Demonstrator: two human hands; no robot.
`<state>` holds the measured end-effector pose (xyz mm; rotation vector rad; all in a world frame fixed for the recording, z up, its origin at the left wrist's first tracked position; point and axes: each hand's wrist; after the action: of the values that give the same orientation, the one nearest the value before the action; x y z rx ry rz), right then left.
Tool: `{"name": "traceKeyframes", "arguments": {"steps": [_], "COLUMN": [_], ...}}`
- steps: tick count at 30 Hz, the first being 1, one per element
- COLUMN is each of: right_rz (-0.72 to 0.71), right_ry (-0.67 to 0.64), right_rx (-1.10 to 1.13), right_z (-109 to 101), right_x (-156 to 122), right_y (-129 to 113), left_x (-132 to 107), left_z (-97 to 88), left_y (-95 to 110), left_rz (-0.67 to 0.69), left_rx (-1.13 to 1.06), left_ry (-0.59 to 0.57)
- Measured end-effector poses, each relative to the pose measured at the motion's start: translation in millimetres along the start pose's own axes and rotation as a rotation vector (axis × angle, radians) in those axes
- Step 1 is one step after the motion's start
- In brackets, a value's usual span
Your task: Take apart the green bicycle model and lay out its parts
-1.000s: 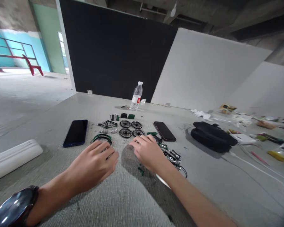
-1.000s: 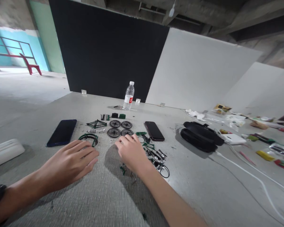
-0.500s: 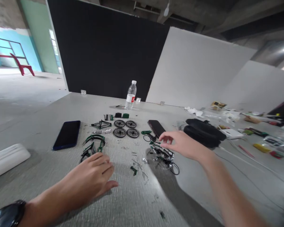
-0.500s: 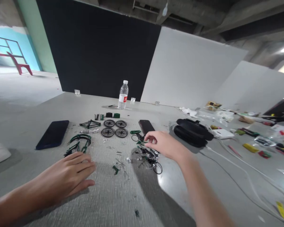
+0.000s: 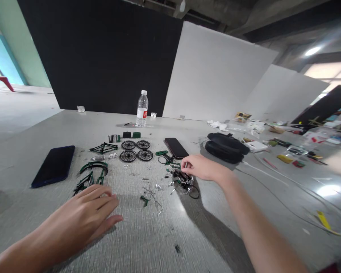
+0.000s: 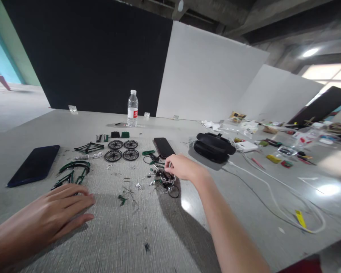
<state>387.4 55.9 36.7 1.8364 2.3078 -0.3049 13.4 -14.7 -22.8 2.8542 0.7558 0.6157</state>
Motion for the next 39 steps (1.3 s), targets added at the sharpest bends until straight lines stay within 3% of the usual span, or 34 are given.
{"name": "traceKeyframes", "arguments": {"steps": [9,16,19,25,33,39], "right_rz": [0.026,-0.035,-0.011,0.063,0.136,0.121], "right_ry": [-0.091,-0.127,-0.179,-0.154,-0.047,-0.121], "right_rx": [-0.002,0.012,-0.012,-0.074,-0.065,-0.051], "right_z": [-5.1,-5.7,-4.4,-3.2,-2.1,0.8], "right_x": [-7.0,-12.0,-12.3,-11.4,-11.4,-8.6], "right_y": [-17.5,-22.6,-21.4,-7.2,4.9,0.5], "left_x": [4.5,6.3,6.7,6.3,6.4,5.3], "left_z": [-5.5,-7.1,-7.6,-8.2,-8.7,-6.7], "left_y": [1.3,-0.3,-0.3,1.6,1.3,0.9], "left_rz": [0.063,0.074,0.092,0.059,0.079,0.060], "left_rx": [0.032,0.022,0.027,-0.023,0.005,-0.011], "left_ry": [0.068,0.083,0.080,0.090,0.070,0.087]}}
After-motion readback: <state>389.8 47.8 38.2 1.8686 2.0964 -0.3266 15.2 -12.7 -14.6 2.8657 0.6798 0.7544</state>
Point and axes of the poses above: each hand's wrist, its own x-axis towards the middle knuckle, its own z-axis out of the palm, y = z × x, and after that the axes turned 15 degrees about -x, right-handed
